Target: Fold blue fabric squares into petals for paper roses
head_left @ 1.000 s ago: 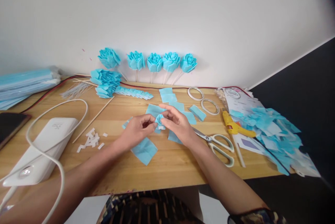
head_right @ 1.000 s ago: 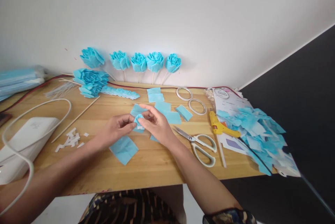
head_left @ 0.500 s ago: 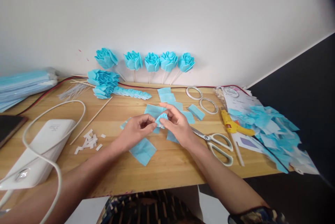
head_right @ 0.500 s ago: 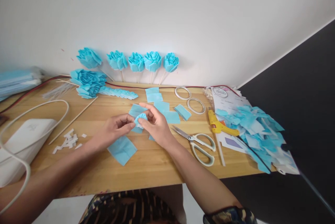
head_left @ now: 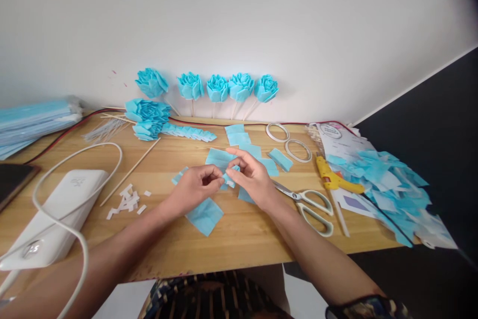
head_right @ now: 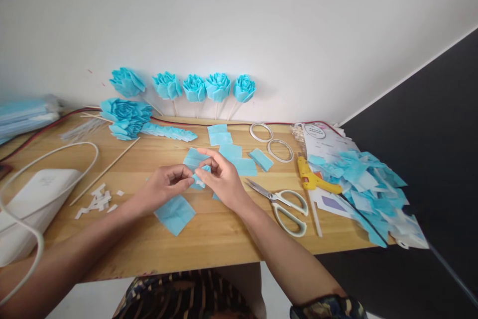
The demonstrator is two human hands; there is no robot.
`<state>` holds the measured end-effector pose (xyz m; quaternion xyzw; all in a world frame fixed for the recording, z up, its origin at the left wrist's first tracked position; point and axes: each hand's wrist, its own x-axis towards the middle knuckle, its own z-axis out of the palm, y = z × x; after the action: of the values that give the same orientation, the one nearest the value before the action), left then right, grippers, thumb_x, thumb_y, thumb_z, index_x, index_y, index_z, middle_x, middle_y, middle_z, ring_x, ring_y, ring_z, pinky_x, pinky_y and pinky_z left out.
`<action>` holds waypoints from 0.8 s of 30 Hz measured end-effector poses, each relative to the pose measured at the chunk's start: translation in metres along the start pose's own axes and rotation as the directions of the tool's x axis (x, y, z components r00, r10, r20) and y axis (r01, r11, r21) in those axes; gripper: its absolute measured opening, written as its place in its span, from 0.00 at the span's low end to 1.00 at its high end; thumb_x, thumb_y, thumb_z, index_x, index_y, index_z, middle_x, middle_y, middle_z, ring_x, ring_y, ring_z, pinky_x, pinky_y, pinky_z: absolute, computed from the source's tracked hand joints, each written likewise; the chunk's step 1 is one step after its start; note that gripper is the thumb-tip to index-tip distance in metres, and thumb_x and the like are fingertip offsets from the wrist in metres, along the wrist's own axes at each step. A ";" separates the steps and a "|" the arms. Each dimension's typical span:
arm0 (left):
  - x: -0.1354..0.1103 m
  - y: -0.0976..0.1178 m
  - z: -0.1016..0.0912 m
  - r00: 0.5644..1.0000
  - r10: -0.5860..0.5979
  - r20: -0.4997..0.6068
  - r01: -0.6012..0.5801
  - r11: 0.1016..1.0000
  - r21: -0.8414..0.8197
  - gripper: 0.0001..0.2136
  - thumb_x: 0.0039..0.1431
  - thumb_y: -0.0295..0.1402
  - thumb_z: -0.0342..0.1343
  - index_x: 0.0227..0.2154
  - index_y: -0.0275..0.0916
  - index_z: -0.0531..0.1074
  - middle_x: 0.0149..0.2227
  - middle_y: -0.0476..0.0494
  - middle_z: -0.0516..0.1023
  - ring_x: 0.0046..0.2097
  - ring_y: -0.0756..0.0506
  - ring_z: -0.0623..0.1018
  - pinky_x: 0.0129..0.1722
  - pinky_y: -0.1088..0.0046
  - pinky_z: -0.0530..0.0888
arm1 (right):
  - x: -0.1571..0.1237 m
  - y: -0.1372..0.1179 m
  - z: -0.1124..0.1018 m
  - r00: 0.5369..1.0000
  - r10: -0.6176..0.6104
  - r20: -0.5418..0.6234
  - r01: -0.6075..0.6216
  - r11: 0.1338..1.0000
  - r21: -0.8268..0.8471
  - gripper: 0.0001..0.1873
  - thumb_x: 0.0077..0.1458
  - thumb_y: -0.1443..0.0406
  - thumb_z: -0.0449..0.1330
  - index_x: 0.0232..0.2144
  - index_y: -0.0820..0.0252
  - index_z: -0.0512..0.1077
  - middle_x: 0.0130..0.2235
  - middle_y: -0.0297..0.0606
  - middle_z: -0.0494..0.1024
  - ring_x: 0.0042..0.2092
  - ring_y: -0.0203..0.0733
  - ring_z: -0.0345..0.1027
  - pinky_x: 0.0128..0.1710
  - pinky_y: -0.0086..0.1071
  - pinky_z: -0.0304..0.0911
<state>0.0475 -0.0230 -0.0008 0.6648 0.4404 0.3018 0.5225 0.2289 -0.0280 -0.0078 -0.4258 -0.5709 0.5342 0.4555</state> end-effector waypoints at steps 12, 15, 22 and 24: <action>0.002 -0.004 -0.002 0.991 0.017 -0.130 -0.036 0.988 -0.147 0.12 0.55 0.42 0.56 0.26 0.37 0.70 0.22 0.54 0.64 0.24 0.53 0.61 0.25 0.76 0.60 | 0.001 -0.001 -0.006 0.996 0.008 -0.091 -0.007 1.000 0.018 0.22 0.57 0.56 0.61 0.53 0.54 0.70 0.34 0.34 0.76 0.38 0.39 0.71 0.44 0.36 0.68; 0.002 -0.004 -0.002 0.992 0.015 -0.122 -0.032 0.989 -0.144 0.13 0.55 0.43 0.56 0.26 0.37 0.70 0.22 0.54 0.63 0.24 0.53 0.60 0.25 0.76 0.59 | 0.002 -0.001 -0.005 0.997 0.007 -0.074 -0.006 1.000 0.011 0.24 0.53 0.60 0.64 0.53 0.55 0.69 0.34 0.31 0.75 0.37 0.36 0.70 0.42 0.33 0.66; 0.000 0.002 -0.005 0.990 0.006 -0.141 -0.025 0.991 -0.134 0.14 0.56 0.44 0.55 0.29 0.36 0.72 0.25 0.51 0.68 0.28 0.51 0.65 0.29 0.75 0.62 | 0.001 -0.003 0.000 0.999 0.005 -0.048 -0.006 1.000 -0.010 0.23 0.53 0.63 0.63 0.52 0.57 0.69 0.32 0.30 0.73 0.34 0.34 0.67 0.36 0.30 0.63; 0.000 0.001 -0.005 0.994 0.019 -0.106 -0.034 0.989 -0.146 0.13 0.55 0.43 0.56 0.31 0.36 0.72 0.28 0.50 0.71 0.30 0.50 0.67 0.31 0.74 0.64 | 0.001 -0.001 0.001 1.000 0.006 -0.028 -0.006 1.000 -0.018 0.23 0.53 0.63 0.63 0.52 0.57 0.69 0.31 0.30 0.73 0.33 0.34 0.67 0.34 0.30 0.63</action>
<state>0.0439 -0.0209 0.0018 0.6135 0.4344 0.3748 0.5426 0.2279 -0.0277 -0.0066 -0.4392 -0.5681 0.5241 0.4580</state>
